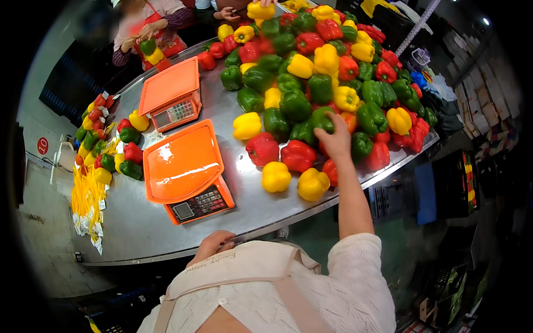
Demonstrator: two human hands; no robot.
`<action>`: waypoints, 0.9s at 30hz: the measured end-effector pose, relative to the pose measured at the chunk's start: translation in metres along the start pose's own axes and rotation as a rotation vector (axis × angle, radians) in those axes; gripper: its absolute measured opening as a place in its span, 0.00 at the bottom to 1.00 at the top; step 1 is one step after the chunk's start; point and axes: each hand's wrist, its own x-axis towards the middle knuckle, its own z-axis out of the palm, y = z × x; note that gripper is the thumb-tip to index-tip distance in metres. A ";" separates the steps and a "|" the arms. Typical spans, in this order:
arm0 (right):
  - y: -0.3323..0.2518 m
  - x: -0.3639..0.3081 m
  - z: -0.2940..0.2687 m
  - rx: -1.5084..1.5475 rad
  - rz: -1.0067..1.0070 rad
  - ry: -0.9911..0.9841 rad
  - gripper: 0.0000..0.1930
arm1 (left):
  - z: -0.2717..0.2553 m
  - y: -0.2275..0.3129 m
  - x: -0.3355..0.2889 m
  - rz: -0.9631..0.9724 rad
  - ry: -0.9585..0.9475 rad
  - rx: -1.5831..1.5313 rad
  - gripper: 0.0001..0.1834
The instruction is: The person assembles colorful bell pepper skewers by hand, inserting green, yellow, and red peppers onto sticks. They weigh the peppers on a digital scale, arrange them on a metal table, and place the finished skewers into a black crate. The process involves repeated pick-and-place actions and organizing the peppers by color.
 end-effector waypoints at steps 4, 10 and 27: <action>-0.106 -0.016 -0.029 0.755 0.250 -0.268 0.28 | -0.028 0.002 0.007 0.274 0.264 0.221 0.24; -0.238 -0.093 0.040 0.622 0.192 -1.008 0.32 | -0.105 0.081 0.038 0.589 0.471 0.588 0.46; -0.179 -0.129 0.047 0.625 0.434 -0.488 0.22 | -0.163 -0.010 0.142 0.337 0.724 -0.144 0.51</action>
